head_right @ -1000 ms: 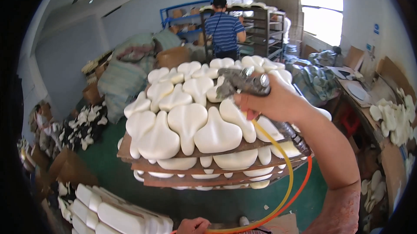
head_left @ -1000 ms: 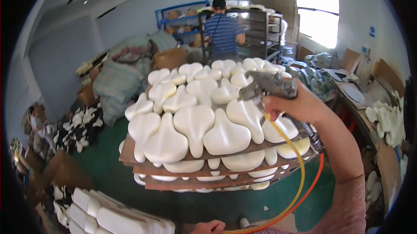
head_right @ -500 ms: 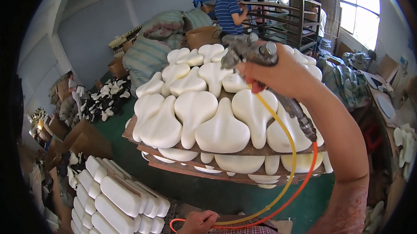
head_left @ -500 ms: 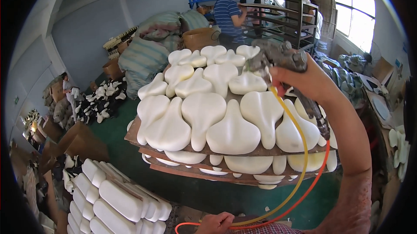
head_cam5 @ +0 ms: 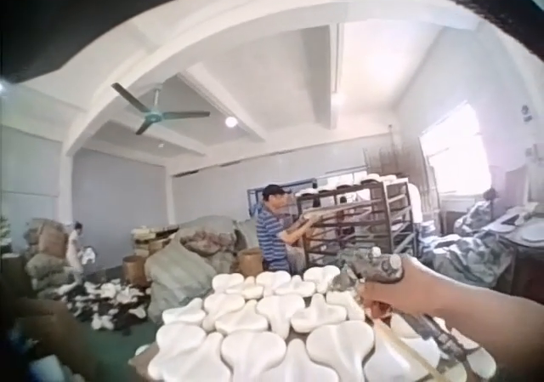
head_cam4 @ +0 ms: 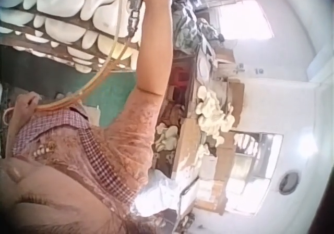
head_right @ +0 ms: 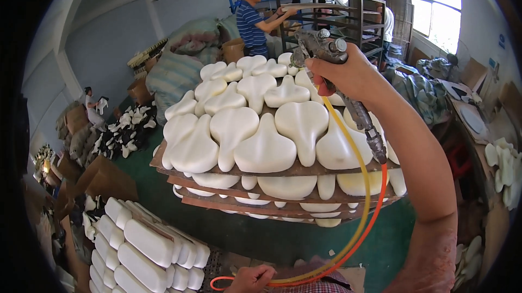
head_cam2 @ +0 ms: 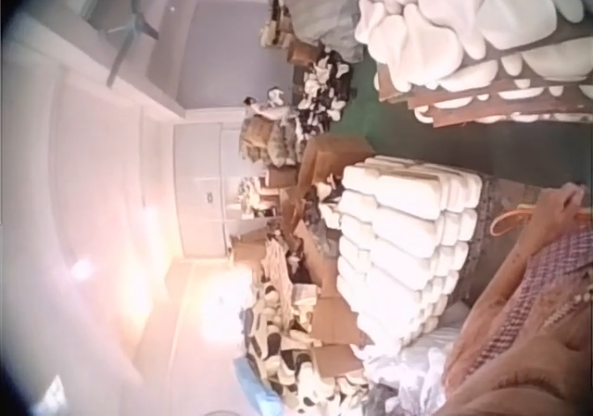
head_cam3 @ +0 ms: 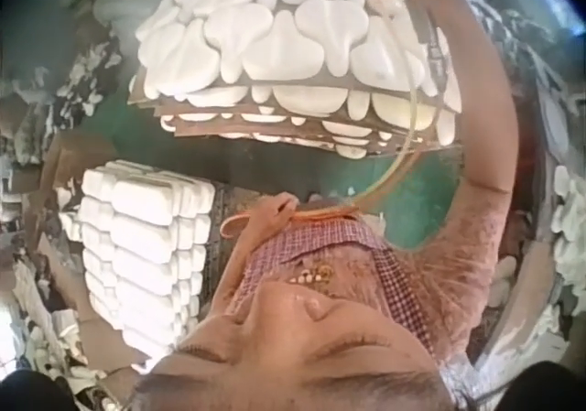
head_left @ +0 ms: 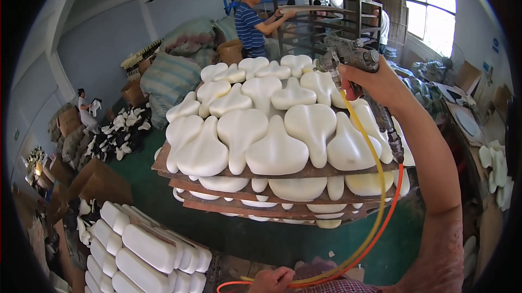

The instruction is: Applying adhesive to foam bicycle seat pads using a spray gun.

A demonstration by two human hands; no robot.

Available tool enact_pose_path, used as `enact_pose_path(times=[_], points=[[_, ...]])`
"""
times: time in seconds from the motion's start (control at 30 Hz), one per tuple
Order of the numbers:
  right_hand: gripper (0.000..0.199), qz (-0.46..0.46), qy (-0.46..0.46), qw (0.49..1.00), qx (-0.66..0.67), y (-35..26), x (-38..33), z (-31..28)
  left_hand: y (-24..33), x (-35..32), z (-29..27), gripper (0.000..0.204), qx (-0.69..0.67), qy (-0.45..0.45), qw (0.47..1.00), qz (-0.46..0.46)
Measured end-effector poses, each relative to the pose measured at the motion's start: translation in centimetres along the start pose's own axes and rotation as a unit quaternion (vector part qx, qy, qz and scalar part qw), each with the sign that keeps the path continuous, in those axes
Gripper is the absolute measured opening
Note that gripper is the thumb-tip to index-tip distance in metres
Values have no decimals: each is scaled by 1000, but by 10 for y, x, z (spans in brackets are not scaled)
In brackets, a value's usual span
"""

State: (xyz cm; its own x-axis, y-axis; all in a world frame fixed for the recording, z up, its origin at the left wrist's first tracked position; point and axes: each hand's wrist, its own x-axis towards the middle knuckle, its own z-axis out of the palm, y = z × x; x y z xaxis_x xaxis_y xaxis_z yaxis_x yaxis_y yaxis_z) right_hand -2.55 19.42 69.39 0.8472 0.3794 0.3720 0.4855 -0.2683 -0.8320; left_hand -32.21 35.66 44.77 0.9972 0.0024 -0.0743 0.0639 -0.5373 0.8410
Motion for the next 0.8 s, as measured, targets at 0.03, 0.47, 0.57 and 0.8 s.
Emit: enact_pose_path(times=[0.03, 0.47, 0.57, 0.8], points=[[23, 6, -3, 1000, 2, -3, -4, -2, 1, -6, 2, 25, -22, 1, 1000, -14], [17, -31, -152, 988, 26, -34, -133, -9, 4, -93, 43, 24, -31, 1, 999, -41], [19, -27, -119, 992, 21, -44, -143, -13, 10, -107, 55, 24, -38, 3, 999, -17], [27, -29, -175, 983, 37, -48, -145, -22, 27, -100, 64, 23, -6, 35, 999, -19]])
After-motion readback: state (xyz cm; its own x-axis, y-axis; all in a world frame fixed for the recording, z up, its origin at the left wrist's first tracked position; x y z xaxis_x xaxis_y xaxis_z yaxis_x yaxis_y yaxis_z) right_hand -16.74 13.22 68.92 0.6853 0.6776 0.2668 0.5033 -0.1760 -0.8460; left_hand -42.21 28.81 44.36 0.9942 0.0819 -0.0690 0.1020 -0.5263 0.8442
